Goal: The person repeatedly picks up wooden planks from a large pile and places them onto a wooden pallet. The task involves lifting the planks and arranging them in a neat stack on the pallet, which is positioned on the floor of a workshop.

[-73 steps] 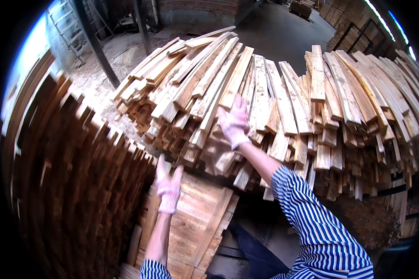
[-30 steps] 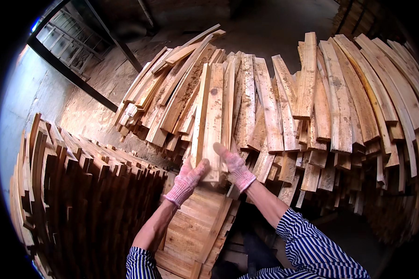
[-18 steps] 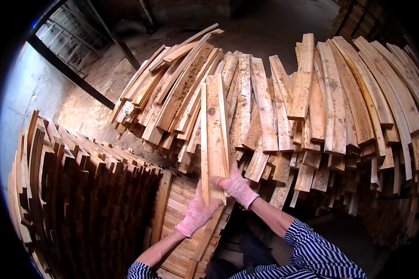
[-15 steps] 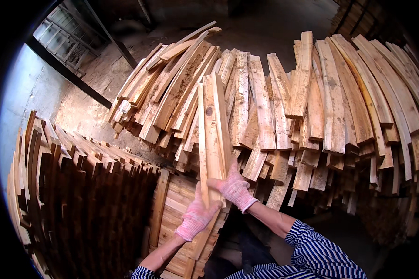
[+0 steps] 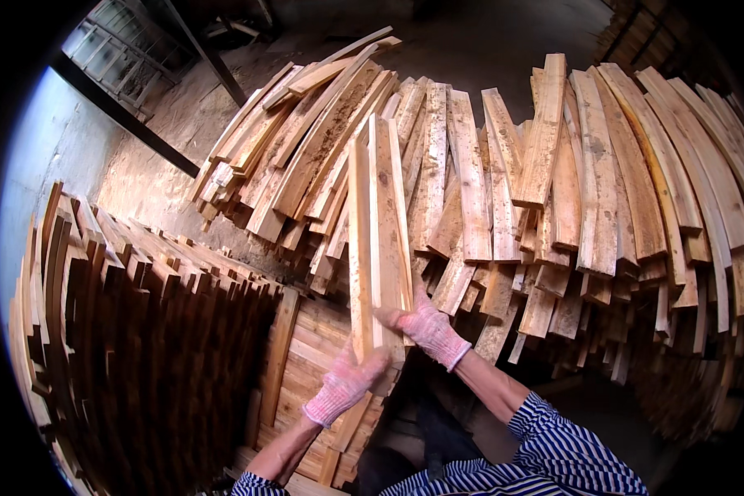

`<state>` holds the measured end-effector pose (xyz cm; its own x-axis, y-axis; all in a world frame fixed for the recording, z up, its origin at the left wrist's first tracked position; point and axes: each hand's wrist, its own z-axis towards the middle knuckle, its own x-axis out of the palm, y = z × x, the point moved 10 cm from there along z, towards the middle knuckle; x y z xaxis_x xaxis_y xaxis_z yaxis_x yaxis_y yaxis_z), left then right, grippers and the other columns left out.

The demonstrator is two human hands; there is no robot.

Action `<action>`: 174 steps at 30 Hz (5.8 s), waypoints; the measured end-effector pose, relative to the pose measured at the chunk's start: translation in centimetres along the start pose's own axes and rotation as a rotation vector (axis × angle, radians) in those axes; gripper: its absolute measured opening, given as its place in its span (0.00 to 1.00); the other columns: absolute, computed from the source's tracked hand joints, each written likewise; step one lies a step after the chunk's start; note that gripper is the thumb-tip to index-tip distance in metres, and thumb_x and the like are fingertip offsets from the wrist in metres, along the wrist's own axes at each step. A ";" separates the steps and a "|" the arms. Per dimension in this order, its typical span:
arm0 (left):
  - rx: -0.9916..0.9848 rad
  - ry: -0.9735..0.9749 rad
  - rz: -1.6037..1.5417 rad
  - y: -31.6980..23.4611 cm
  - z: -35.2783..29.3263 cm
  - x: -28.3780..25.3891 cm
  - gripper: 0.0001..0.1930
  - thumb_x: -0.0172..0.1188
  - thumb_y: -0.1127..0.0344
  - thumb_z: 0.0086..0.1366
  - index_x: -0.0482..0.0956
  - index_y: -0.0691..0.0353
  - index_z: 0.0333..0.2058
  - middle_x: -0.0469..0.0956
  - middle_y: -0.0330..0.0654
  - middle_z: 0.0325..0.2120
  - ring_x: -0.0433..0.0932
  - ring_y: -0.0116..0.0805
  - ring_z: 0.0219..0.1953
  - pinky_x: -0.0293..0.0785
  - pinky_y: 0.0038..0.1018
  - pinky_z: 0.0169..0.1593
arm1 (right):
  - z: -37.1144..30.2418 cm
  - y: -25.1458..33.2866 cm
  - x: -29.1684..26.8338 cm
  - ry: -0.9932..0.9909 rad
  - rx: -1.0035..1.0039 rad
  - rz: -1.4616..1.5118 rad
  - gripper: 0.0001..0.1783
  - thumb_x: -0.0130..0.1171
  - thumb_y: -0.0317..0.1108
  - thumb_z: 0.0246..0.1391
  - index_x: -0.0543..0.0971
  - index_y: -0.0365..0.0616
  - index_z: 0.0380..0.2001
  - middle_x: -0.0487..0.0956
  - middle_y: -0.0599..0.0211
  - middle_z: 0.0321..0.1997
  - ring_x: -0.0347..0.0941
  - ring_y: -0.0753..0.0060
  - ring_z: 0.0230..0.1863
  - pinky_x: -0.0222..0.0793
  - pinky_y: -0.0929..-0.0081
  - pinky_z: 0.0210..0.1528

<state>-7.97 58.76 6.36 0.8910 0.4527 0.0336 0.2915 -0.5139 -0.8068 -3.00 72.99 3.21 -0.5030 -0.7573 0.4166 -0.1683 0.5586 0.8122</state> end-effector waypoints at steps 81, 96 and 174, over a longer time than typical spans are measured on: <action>0.387 -1.068 0.647 26.4 -15.7 -27.0 0.21 0.64 0.64 0.66 0.77 0.63 0.56 0.83 0.40 0.48 0.82 0.39 0.48 0.81 0.34 0.52 | 1.7 -23.4 30.2 0.671 -0.516 -1.138 0.62 0.76 0.51 0.45 0.51 0.36 0.74 0.71 0.41 0.66 0.74 0.45 0.62 0.74 0.59 0.62; 0.011 -0.981 -1.512 63.1 -34.8 -22.2 0.40 0.67 0.30 0.56 0.77 0.59 0.53 0.83 0.46 0.41 0.84 0.46 0.40 0.83 0.45 0.44 | -2.0 -46.7 28.0 0.309 -0.207 -1.695 0.48 0.70 0.42 0.55 0.56 0.63 0.75 0.76 0.51 0.48 0.78 0.49 0.45 0.77 0.57 0.43; 0.740 -0.188 -0.063 -11.2 15.1 3.1 0.29 0.63 0.65 0.70 0.66 0.70 0.66 0.72 0.53 0.64 0.70 0.41 0.66 0.66 0.33 0.68 | -6.6 10.3 -5.4 -0.750 -0.252 -1.542 0.43 0.44 0.59 0.67 0.49 0.52 0.77 0.48 0.58 0.82 0.50 0.59 0.79 0.50 0.65 0.77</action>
<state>-13.78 76.94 6.62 0.7867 0.6157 0.0453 -0.0281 0.1090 -0.9936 3.58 80.59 12.01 -0.2854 -0.1505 -0.9465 -0.7451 -0.5863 0.3179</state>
